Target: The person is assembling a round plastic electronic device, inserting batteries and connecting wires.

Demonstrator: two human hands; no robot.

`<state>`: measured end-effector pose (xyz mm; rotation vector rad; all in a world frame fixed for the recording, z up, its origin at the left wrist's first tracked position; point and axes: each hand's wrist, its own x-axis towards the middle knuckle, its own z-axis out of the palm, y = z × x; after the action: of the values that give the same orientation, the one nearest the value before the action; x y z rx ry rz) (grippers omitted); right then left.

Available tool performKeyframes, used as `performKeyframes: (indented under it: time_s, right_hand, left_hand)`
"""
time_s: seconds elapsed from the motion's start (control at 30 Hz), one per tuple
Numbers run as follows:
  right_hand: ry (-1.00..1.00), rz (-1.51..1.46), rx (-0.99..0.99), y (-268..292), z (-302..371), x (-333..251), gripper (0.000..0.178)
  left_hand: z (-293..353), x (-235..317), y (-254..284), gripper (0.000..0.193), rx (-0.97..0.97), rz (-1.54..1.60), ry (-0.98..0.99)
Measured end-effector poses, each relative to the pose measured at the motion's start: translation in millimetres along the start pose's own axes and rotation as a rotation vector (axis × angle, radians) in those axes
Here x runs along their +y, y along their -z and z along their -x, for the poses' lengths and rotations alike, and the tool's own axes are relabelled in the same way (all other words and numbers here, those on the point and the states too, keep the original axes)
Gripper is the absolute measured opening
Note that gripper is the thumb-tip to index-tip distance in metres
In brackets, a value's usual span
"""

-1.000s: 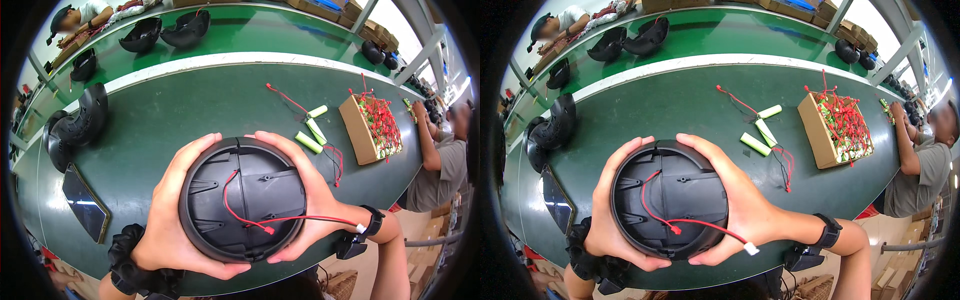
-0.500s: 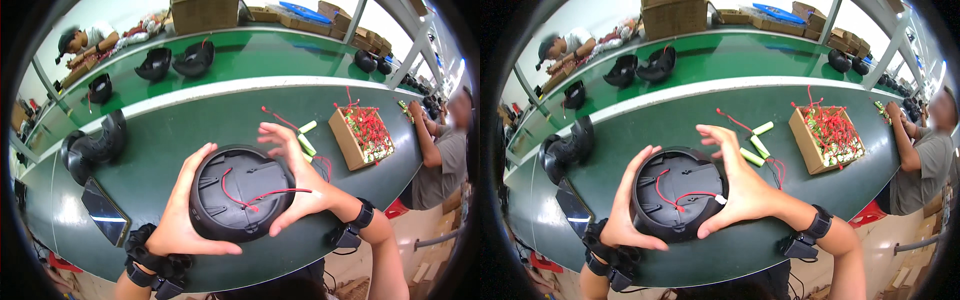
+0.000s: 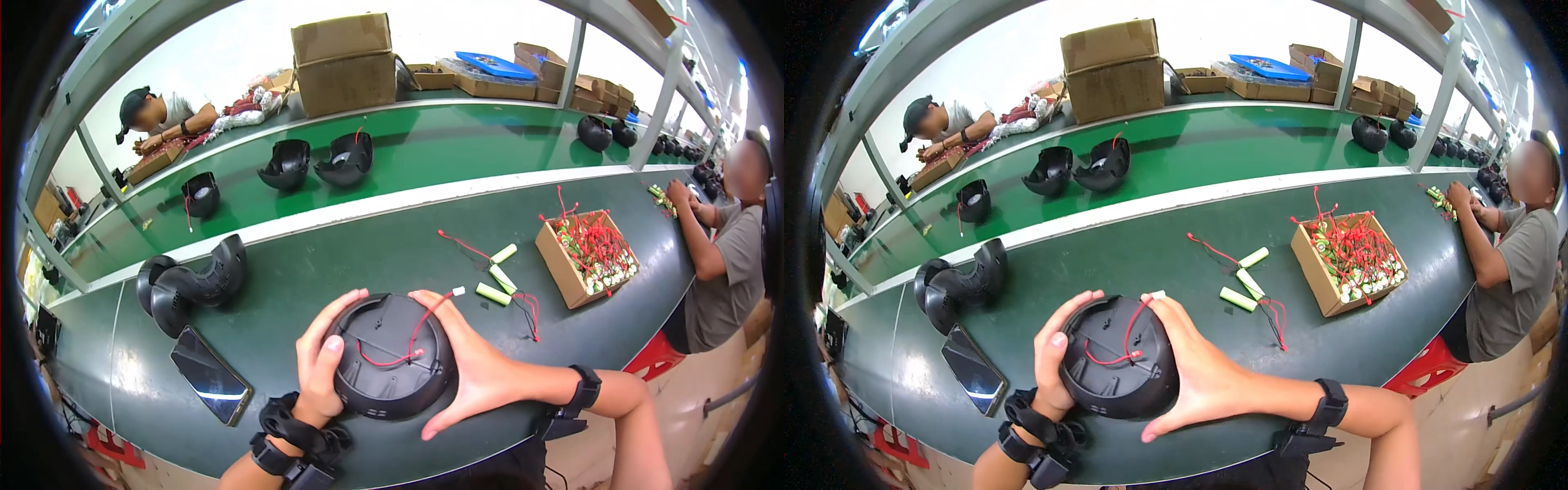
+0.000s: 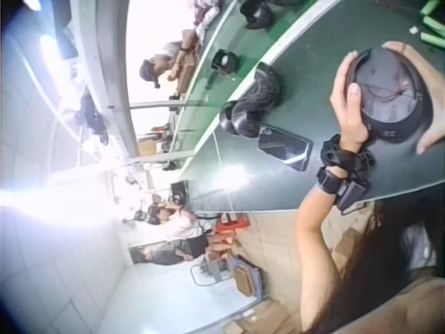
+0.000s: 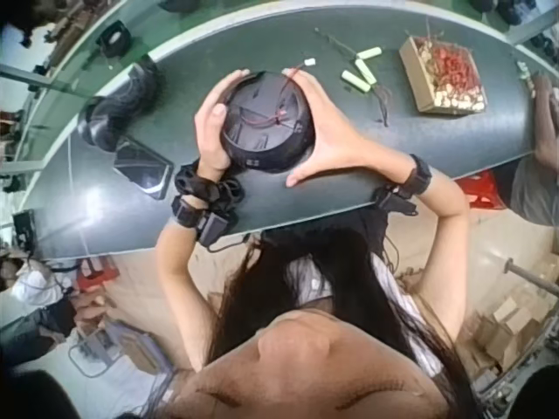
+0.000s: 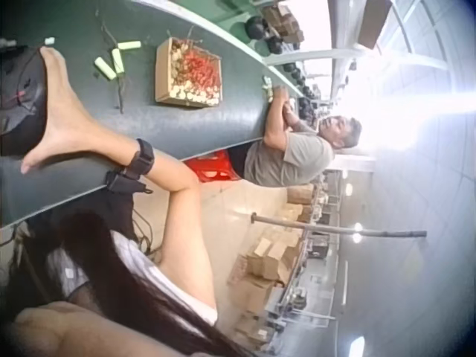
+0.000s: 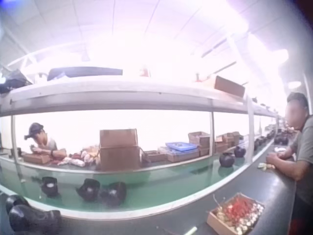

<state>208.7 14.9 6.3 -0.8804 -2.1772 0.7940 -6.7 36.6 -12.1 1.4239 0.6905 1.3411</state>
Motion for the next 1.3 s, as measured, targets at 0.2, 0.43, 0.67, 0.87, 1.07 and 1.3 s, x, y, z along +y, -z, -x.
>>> performKeyframes:
  time_s: [0.2, 0.43, 0.67, 0.87, 1.07, 1.3]
  right_hand:
    - [-0.152, -0.044, 0.037, -7, -18, -5, 0.132]
    - [-0.104, -0.010, 0.090, 28, -64, 9, 0.120]
    - [-0.422, 0.254, 0.745, 117, -181, 111, 0.120]
    - [-0.701, 0.444, 0.885, 125, -207, 204, 0.128]
    - [-0.831, 0.472, 0.803, 143, -201, 223, 0.130]
    - [-0.823, 1.346, -0.082, 158, -208, 137, 0.028]
  left_hand:
    - [-1, 9, 4, 0.054, 0.104, -0.160, -0.048]
    - [-5, -5, 9, 0.079, 0.299, -0.043, -0.090]
    - [-3, -23, 22, 0.044, 0.158, -0.164, -0.065]
    - [4, -29, 24, 0.031, 0.185, -0.195, -0.015]
    - [2, -33, 25, 0.030, 0.143, -0.250, -0.030]
    - [2, -23, 20, 0.033, 0.143, -0.318, -0.019]
